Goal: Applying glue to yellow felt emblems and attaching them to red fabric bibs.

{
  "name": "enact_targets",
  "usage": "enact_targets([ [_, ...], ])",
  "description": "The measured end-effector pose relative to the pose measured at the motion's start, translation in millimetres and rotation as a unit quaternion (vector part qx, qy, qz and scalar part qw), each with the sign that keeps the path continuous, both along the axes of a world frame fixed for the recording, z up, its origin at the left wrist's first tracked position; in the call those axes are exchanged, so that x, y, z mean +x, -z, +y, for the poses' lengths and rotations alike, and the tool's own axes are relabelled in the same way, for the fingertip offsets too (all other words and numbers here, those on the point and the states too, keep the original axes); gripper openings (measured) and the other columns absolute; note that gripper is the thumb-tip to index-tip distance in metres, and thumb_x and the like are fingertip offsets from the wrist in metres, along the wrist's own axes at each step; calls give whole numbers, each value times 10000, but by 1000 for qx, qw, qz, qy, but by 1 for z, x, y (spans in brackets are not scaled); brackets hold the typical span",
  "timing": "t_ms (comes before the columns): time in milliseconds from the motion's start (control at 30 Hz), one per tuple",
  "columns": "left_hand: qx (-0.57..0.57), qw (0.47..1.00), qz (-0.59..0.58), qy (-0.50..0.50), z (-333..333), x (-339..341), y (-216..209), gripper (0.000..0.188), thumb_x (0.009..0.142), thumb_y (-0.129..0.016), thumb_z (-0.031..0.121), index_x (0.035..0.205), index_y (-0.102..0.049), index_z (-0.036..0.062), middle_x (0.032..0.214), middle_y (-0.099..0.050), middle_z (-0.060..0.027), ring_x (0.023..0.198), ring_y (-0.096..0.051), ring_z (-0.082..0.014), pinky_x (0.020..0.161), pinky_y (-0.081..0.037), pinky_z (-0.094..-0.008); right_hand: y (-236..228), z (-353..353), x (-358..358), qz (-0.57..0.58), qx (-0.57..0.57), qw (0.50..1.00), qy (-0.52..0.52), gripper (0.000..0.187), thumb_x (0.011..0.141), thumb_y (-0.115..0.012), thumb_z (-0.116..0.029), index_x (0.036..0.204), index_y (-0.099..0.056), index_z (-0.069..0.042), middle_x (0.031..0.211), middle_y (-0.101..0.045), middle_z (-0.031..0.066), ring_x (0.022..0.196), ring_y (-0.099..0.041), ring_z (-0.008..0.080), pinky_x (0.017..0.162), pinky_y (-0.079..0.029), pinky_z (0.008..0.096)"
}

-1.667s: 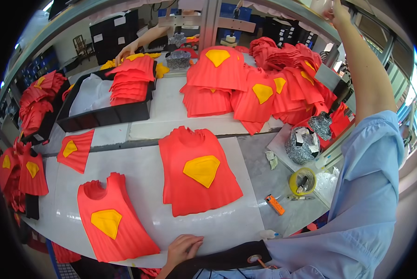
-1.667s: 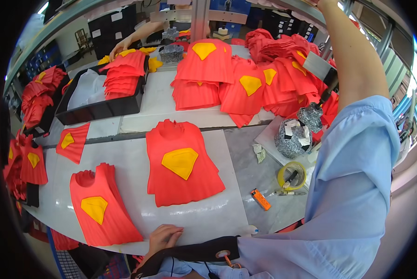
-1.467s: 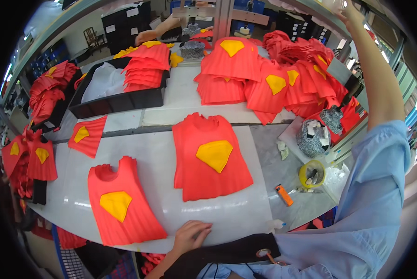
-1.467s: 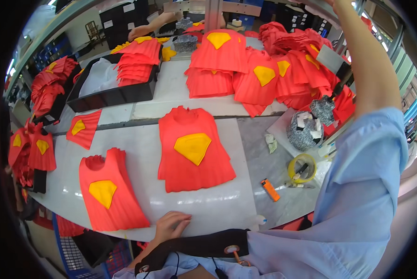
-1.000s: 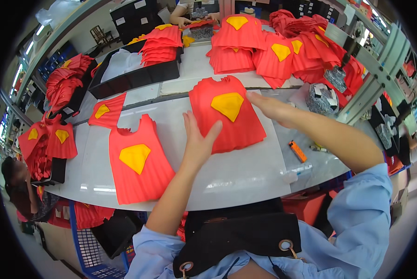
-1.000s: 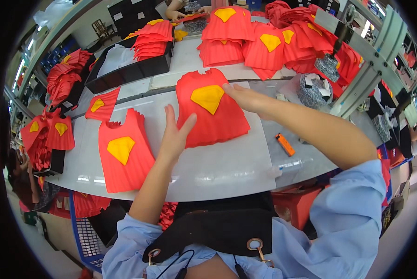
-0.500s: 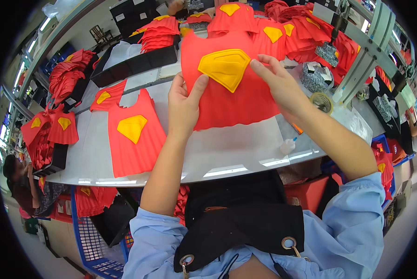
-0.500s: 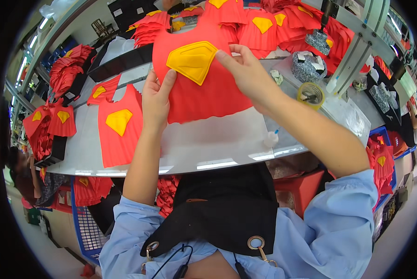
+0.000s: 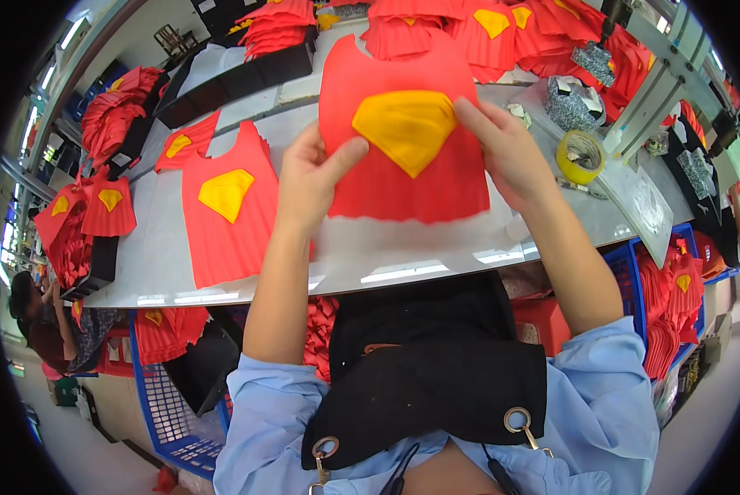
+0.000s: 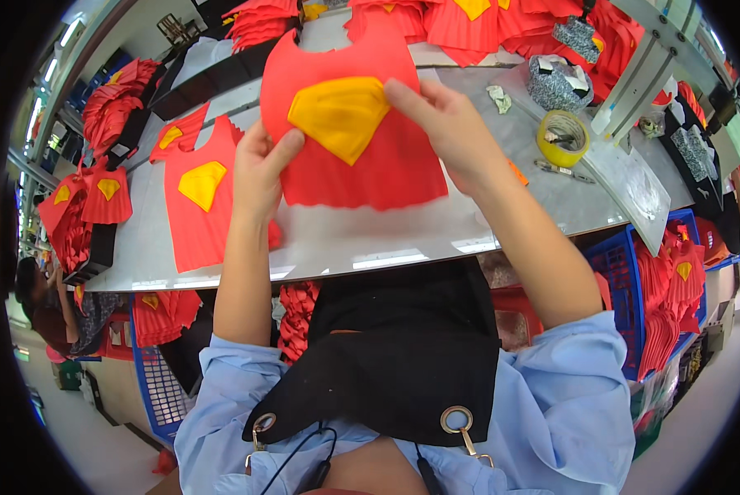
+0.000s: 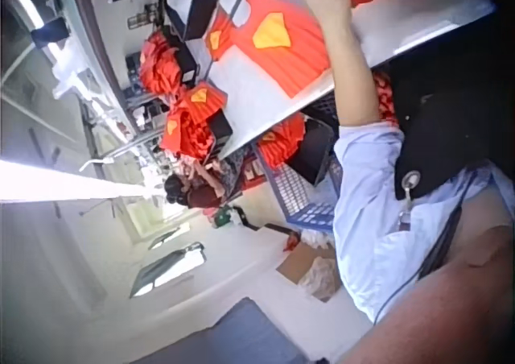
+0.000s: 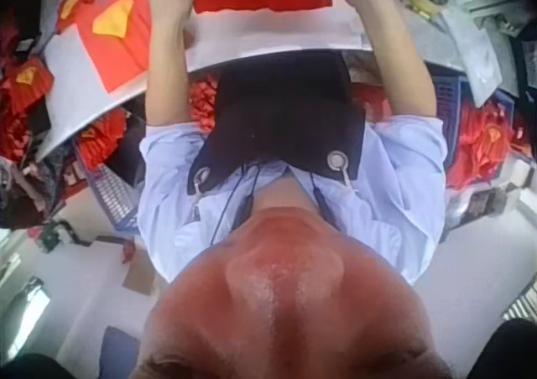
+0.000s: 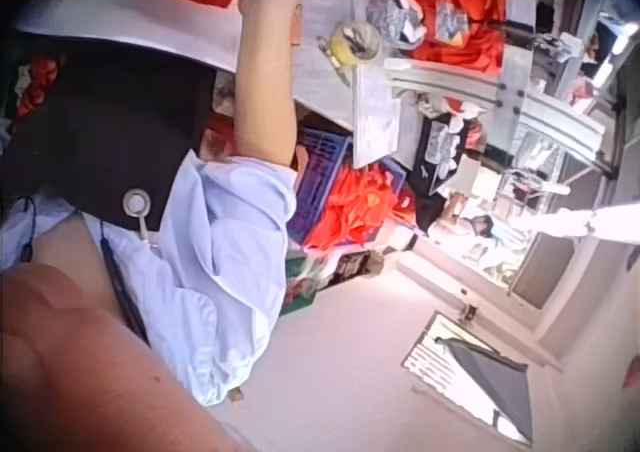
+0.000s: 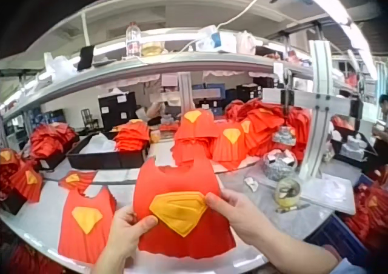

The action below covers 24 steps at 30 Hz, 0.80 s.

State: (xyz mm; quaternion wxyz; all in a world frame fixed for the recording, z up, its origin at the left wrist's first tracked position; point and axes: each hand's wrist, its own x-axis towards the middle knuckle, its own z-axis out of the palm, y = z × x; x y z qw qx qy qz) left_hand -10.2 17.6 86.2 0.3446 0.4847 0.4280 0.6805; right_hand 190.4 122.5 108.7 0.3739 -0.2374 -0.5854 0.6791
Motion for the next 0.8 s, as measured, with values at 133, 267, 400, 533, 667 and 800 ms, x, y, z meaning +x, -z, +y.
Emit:
enact_targets([
  [133, -41, 998, 8, 45, -54, 22, 34, 342, 777, -704, 52, 1088, -586, -29, 997, -654, -74, 890, -611, -123, 791, -485, -262, 39, -34, 31, -40, -26, 999, -21, 345, 837, -652, -193, 1096, -585, 24, 1054, -628, 57, 962, -575, 109, 865, -428, 252],
  [267, -76, 991, -47, 103, -80, 40, 64, 315, 758, -722, 40, 1041, -611, -40, 983, -659, -83, 868, -616, -129, 780, -489, -259, 68, -60, 50, -49, -89, 993, -56, 357, 681, -766, -87, 992, -638, 31, 939, -666, 75, 853, -621, 132, 777, -483, 269],
  [400, -152, 974, -107, 132, -82, 46, 74, 360, 758, -724, 43, 1084, -592, -34, 1052, -635, -95, 947, -592, -139, 839, -468, -272, 85, -67, 50, -15, -79, 992, -101, 352, 652, -772, -51, 967, -644, 39, 932, -671, 75, 835, -628, 138, 763, -489, 255],
  [533, -15, 994, -59, -86, -72, 55, 65, 504, 730, -762, 187, 1144, -557, -14, 1154, -574, -116, 1095, -526, -172, 940, -406, -329, 84, -65, 50, -107, -72, 985, -111, 316, 634, -785, -44, 912, -657, 35, 876, -680, 70, 781, -630, 132, 713, -485, 249],
  [667, 60, 836, 538, -86, -60, 30, 26, 596, 754, -723, 391, 1127, -552, -41, 1085, -597, -112, 977, -563, -211, 833, -427, -316, 79, -76, 47, -175, 95, 967, -157, 284, 632, -793, -55, 871, -661, 21, 817, -680, 62, 731, -619, 116, 669, -468, 243],
  [800, -91, 759, 624, 164, -47, 44, 26, 536, 777, -691, 424, 1002, -607, -55, 900, -643, -73, 764, -590, -164, 695, -444, -304, 78, -80, 51, -186, 97, 959, -191, 289, 615, -813, -71, 847, -658, 4, 770, -667, 48, 708, -598, 97, 650, -453, 240],
])
